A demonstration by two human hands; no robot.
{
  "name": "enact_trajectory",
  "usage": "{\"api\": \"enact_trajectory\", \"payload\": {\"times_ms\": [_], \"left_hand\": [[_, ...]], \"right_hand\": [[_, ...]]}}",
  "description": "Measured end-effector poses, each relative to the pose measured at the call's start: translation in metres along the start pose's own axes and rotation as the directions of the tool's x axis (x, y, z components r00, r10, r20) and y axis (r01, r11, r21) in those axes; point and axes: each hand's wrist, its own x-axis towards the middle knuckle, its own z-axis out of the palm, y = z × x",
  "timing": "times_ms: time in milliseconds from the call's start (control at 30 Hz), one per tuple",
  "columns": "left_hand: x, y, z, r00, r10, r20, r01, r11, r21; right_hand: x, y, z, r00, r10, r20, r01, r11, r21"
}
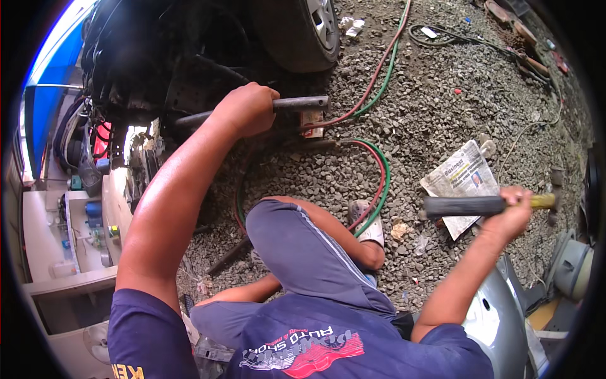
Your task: Heating a metal vehicle frame component with a blowtorch and striking it with a hammer to adjust its shape.
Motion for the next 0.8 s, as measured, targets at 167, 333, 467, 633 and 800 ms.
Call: {"api": "enact_trajectory", "payload": {"times_ms": [167,333,467,633,800], "left_hand": [[0.004,-0.022,-0.001,0.997,0.037,-0.069,-0.042,0.996,-0.073],[0.009,0.012,-0.001,0.997,0.033,-0.066,-0.036,0.999,-0.039],[-0.008,0.006,0.002,0.999,0.008,-0.042,-0.011,0.996,-0.086],[-0.018,0.0,0.006,1.0,-0.003,0.015,0.003,1.0,-0.028],[-0.02,-0.003,0.012,1.0,0.012,0.007,-0.011,0.999,-0.046]], "right_hand": [[-0.161,0.06,0.044,0.593,0.511,0.622,-0.215,0.845,-0.49],[-0.127,0.027,0.029,0.426,0.698,0.576,-0.467,0.715,-0.521],[-0.102,0.034,0.0,0.553,0.639,0.535,-0.463,0.769,-0.44],[-0.071,0.037,-0.031,0.661,0.607,0.441,-0.449,0.791,-0.416],[-0.04,0.029,-0.049,0.776,0.518,0.359,-0.381,0.839,-0.388]]}}
